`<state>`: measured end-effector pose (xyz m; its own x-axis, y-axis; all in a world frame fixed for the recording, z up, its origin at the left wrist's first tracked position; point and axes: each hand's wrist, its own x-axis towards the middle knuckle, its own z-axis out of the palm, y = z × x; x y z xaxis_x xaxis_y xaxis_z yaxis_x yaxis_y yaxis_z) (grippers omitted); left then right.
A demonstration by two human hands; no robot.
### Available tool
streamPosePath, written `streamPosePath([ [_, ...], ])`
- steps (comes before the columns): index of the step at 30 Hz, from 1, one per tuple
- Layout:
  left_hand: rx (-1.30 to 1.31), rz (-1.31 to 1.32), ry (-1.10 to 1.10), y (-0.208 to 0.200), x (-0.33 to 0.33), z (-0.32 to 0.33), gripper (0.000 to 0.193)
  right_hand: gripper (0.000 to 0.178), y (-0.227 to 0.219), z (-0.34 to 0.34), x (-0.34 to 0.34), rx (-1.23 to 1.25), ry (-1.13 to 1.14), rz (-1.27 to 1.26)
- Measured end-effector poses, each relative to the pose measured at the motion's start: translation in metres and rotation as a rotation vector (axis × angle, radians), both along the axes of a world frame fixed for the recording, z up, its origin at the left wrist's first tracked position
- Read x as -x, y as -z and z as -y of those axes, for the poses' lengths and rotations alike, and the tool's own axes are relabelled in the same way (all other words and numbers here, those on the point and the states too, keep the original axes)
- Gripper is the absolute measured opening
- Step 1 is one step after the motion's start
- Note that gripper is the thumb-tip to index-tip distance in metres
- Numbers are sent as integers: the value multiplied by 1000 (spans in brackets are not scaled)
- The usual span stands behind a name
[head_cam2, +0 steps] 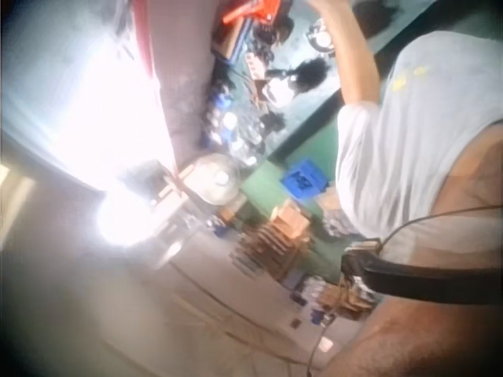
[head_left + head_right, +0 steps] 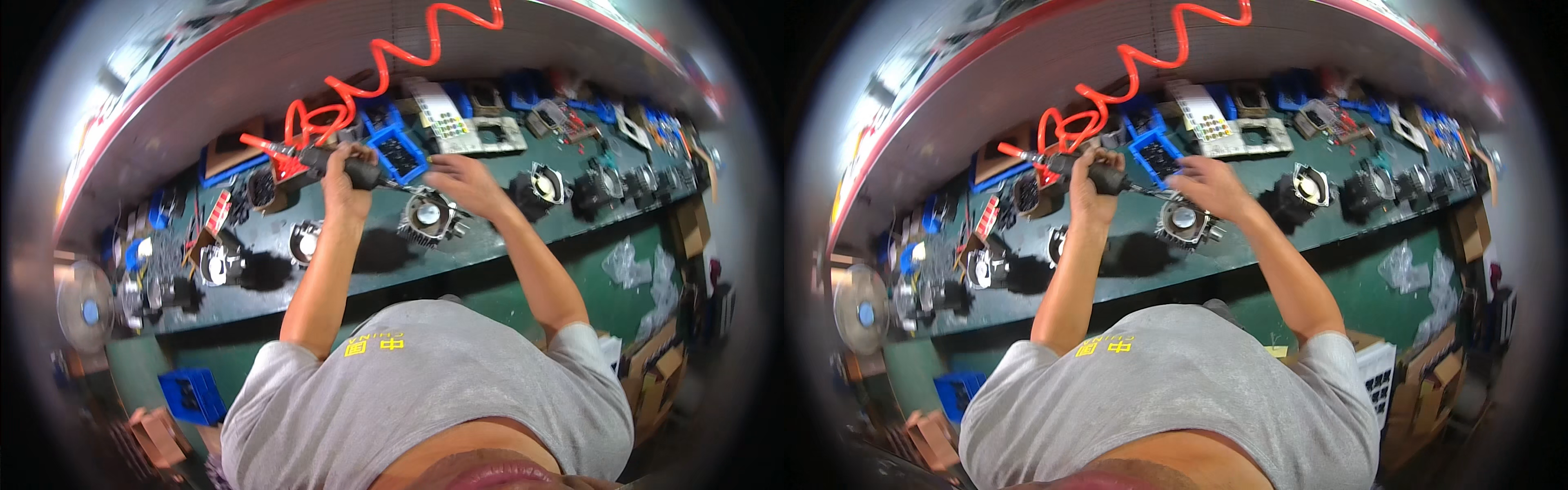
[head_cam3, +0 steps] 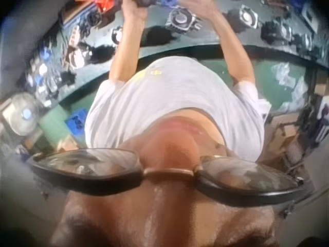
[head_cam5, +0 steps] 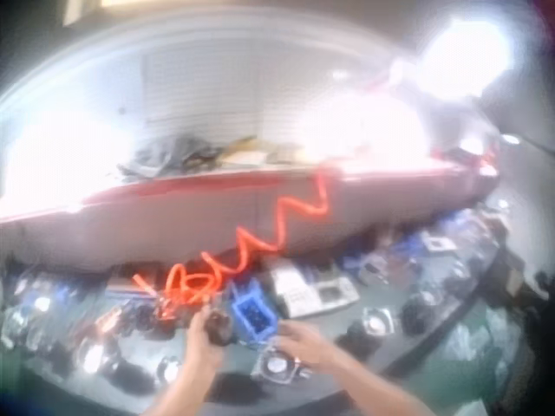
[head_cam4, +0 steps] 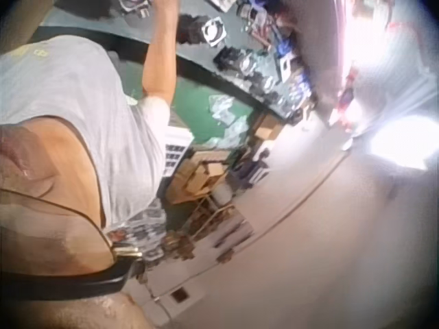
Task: The person uses a pneumatic screwdriver to fasten screws into small mechanical housings on a workbench. They repeatedly pick up housings, insert screws, and tighten them, then place the units back on the table.
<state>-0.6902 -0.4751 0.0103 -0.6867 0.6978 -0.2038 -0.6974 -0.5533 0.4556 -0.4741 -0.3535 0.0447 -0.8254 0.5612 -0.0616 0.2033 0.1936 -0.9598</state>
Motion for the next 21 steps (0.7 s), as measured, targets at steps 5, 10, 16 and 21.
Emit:
streamPosePath([
  [5, 91, -23, 26, 7, -20, -2, 20, 61, 21, 18, 70, -252, -112, 31],
  [10, 168, -14, 4, 22, -23, 7, 23, 61, 29, 38, 89, -126, -74, 58],
  [16, 350, -219, 235, 26, -17, 43, 37, 53, 40, 46, 85, -209, -48, -9],
  [21, 527, -285, 236, 58, 1, 69, 41, 53, 48, 43, 79, -206, -74, 35],
])
